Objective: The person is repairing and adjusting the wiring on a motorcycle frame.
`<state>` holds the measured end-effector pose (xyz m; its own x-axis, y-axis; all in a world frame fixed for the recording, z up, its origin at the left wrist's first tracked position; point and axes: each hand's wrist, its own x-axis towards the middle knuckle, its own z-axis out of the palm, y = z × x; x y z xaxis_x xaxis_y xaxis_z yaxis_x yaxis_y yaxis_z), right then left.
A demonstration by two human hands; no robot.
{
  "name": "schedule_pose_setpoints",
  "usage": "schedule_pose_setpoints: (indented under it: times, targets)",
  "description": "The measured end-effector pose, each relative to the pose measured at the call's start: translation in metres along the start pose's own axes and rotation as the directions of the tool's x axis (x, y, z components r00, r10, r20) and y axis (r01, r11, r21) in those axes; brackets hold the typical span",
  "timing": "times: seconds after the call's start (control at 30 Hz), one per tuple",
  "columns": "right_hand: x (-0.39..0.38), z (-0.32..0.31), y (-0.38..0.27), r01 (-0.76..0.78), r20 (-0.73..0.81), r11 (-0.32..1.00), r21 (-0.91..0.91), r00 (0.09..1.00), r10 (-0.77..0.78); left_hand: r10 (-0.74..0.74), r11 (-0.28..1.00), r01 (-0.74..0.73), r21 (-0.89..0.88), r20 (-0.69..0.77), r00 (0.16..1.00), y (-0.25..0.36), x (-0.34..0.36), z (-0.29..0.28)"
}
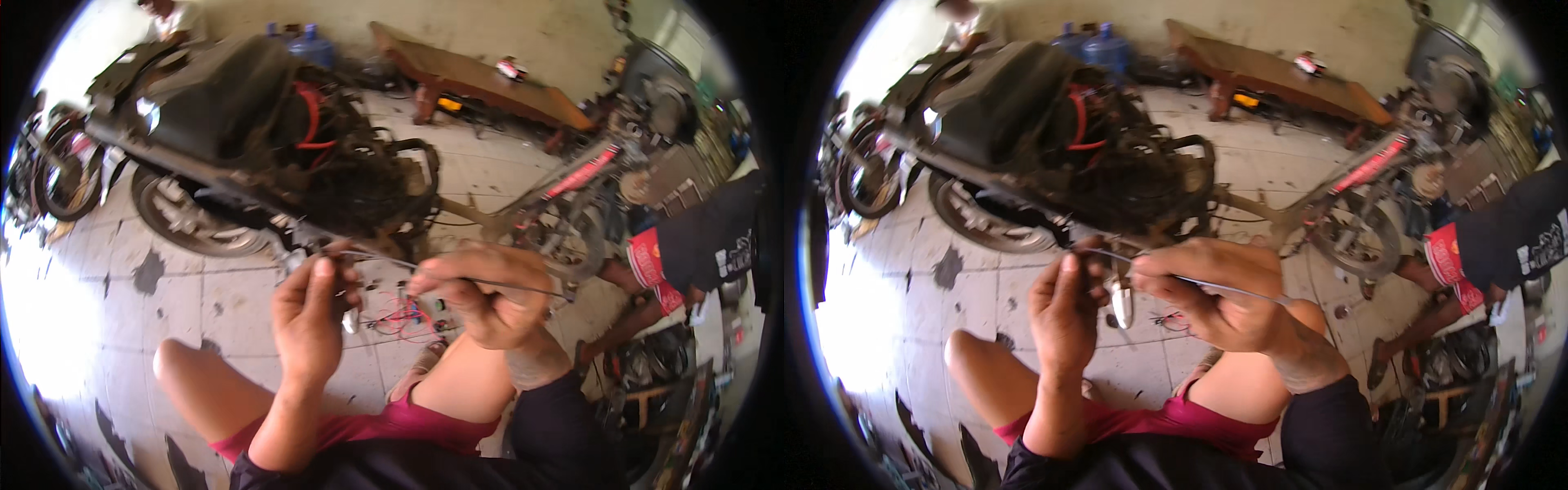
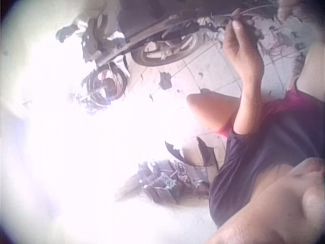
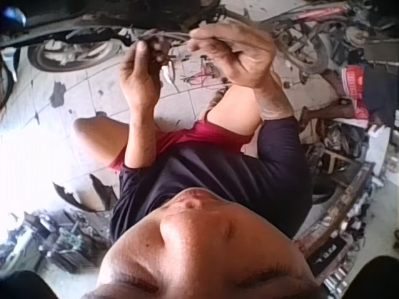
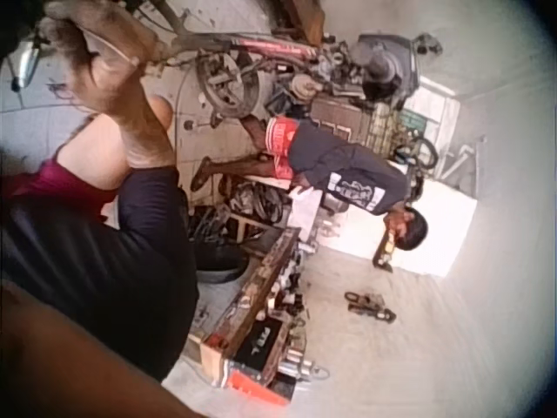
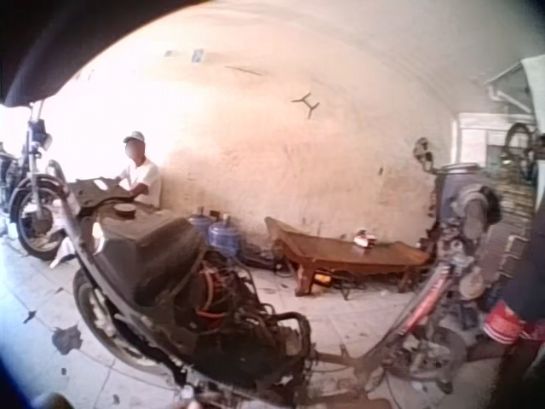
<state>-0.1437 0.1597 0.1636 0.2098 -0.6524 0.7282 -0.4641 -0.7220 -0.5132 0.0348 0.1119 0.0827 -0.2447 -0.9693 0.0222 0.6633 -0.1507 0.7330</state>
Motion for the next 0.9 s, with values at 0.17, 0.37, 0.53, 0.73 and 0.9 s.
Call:
schedule_pose_setpoints:
  times: [0.17, 0.37, 0.53, 0.73, 0.9]
  targets:
    - [-0.002, 0.003, 0.010, -0.064, -0.009, 0.989, 0.136, 0.998, 0.066, 0.036, 0.998, -0.038, -0.044, -0.048, 0.998, 0.001, 0.004, -0.003]
    - [-0.009, 0.004, 0.009, -0.239, 0.003, 0.898, 0.370, 0.967, 0.256, 0.044, 0.998, -0.046, -0.037, -0.038, 0.998, -0.007, 0.007, 0.002]
    - [-0.005, 0.008, 0.016, -0.269, 0.070, 0.920, 0.285, 0.963, 0.260, -0.004, 1.000, 0.006, 0.026, -0.052, 0.999, -0.013, 0.001, 0.009]
    - [-0.002, 0.009, 0.012, 0.090, -0.051, 0.965, -0.247, 0.993, -0.106, -0.085, 0.996, 0.088, -0.024, 0.117, 0.990, -0.014, -0.005, 0.024]
    - [-0.006, 0.003, 0.009, 0.186, 0.037, 0.962, -0.199, 0.983, -0.182, -0.195, 0.971, 0.223, -0.080, 0.267, 0.944, -0.015, -0.006, 0.017]
